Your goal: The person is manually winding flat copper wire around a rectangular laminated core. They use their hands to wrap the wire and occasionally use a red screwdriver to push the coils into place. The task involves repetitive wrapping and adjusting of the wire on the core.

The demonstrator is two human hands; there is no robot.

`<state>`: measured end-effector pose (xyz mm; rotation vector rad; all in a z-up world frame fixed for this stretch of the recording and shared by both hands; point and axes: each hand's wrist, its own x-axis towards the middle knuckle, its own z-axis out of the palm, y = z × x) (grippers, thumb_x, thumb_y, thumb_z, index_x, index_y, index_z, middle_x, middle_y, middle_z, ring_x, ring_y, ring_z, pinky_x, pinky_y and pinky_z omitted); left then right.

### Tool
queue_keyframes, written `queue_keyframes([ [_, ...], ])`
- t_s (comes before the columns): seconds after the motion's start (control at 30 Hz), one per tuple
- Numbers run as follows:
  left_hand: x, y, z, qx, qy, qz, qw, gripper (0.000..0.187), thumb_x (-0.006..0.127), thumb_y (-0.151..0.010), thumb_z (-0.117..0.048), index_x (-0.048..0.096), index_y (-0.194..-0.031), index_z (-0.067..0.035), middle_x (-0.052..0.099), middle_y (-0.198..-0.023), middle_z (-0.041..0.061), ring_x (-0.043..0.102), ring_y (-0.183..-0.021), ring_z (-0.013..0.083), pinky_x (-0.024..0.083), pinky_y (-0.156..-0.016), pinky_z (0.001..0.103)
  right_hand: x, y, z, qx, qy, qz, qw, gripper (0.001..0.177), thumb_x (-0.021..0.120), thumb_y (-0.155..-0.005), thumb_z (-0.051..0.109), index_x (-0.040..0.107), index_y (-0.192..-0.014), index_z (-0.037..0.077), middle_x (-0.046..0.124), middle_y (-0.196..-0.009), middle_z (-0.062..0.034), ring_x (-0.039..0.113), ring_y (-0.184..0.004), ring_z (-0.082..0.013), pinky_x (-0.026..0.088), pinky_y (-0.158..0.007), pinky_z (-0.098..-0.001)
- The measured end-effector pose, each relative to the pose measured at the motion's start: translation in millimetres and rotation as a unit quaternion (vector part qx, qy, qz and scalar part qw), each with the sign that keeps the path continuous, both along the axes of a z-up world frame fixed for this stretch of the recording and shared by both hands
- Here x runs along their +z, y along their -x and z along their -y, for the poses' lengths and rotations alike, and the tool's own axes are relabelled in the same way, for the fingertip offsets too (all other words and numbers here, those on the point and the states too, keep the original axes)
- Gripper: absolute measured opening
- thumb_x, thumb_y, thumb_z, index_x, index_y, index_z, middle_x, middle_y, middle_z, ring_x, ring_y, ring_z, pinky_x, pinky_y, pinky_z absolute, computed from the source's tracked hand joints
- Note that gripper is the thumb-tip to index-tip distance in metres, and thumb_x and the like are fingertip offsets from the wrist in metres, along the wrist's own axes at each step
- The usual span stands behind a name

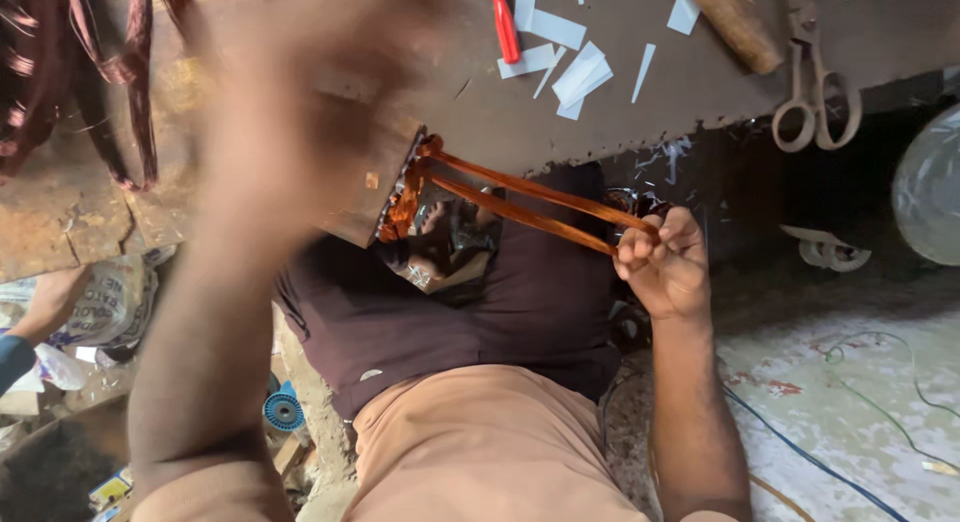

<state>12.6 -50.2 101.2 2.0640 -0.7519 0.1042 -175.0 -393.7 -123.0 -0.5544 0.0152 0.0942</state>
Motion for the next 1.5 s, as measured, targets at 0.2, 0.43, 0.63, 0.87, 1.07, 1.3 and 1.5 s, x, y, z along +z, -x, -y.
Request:
queue_keyframes([
  [0.2,-38.1,7.5,141.2,-0.351,-0.111,-0.169,0.914,0.035,0.064,-0.097,-0.036,0.070,-0.085,-0.004,0.072,-0.076,0.017,0.072,-0.075,0.0375,0.052,-0.067,0.049,24.5,-0.4,4.4,-0.003,0.046,0.033,0.998,0.009,0.076,-0.098,0.003,0.069,-0.104,0.002,0.074,-0.095,-0.0157,0.071,-0.084,-0.0247,0.056,-0.059,-0.0277],
  [0.43,-66.8,-17.0,180.6,-0.348,-0.062,-0.078,0.932,0.024,0.072,-0.090,-0.028,0.074,-0.081,-0.007,0.075,-0.074,0.010,0.076,-0.071,0.0268,0.057,-0.067,0.042,105.4,-24.2,-26.5,-0.226,0.343,-0.046,0.911,0.012,0.070,-0.102,-0.002,0.073,-0.114,0.001,0.072,-0.107,-0.0163,0.071,-0.086,-0.0259,0.063,-0.077,-0.0359],
  [0.63,-56.8,-30.3,172.3,-0.271,0.006,-0.019,0.962,0.030,0.079,-0.088,-0.032,0.077,-0.076,-0.005,0.072,-0.073,0.014,0.069,-0.073,0.0368,0.052,-0.063,0.048,182.1,-40.5,-97.7,-0.189,0.796,0.219,0.532,0.019,0.069,-0.099,-0.010,0.072,-0.113,0.002,0.072,-0.116,-0.0144,0.076,-0.097,-0.0298,0.061,-0.089,-0.0375],
  [0.87,-61.8,-31.4,175.5,-0.280,0.026,0.018,0.960,0.024,0.081,-0.081,-0.028,0.078,-0.073,-0.005,0.072,-0.069,0.012,0.071,-0.075,0.0352,0.054,-0.065,0.048,178.7,-83.1,-96.4,0.154,0.831,0.225,0.484,0.039,0.064,-0.083,-0.007,0.077,-0.117,0.006,0.074,-0.112,-0.0176,0.073,-0.089,-0.0347,0.057,-0.081,-0.0441],
  [1.07,-64.9,-31.5,171.4,-0.290,-0.012,-0.074,0.954,0.025,0.081,-0.083,-0.031,0.077,-0.076,-0.007,0.072,-0.068,0.010,0.074,-0.069,0.0295,0.056,-0.065,0.042,220.7,-84.7,-58.0,0.269,0.841,0.240,0.405,0.031,0.063,-0.080,0.004,0.076,-0.108,0.008,0.075,-0.108,-0.0104,0.073,-0.096,-0.0301,0.058,-0.082,-0.0400],
  [1.3,-83.5,-43.3,185.6,-0.156,-0.095,0.191,0.964,0.034,0.083,-0.080,-0.038,0.074,-0.069,-0.006,0.067,-0.064,0.012,0.070,-0.057,0.0277,0.051,-0.044,0.041,206.5,-85.3,-73.3,0.136,0.876,0.315,0.339,0.030,0.067,-0.076,0.001,0.075,-0.105,0.004,0.073,-0.112,-0.0141,0.073,-0.105,-0.0330,0.056,-0.094,-0.0439],
  [1.5,-90.6,-67.3,181.0,0.106,-0.127,0.244,0.956,0.007,0.074,-0.074,-0.006,0.077,-0.080,-0.007,0.062,-0.051,0.003,0.059,-0.040,0.0099,0.043,-0.033,0.030,145.2,-89.6,-104.7,-0.091,0.529,0.079,0.840,0.022,0.062,-0.108,0.002,0.071,-0.126,-0.003,0.073,-0.116,-0.0133,0.070,-0.105,-0.0189,0.056,-0.099,-0.0327],
])
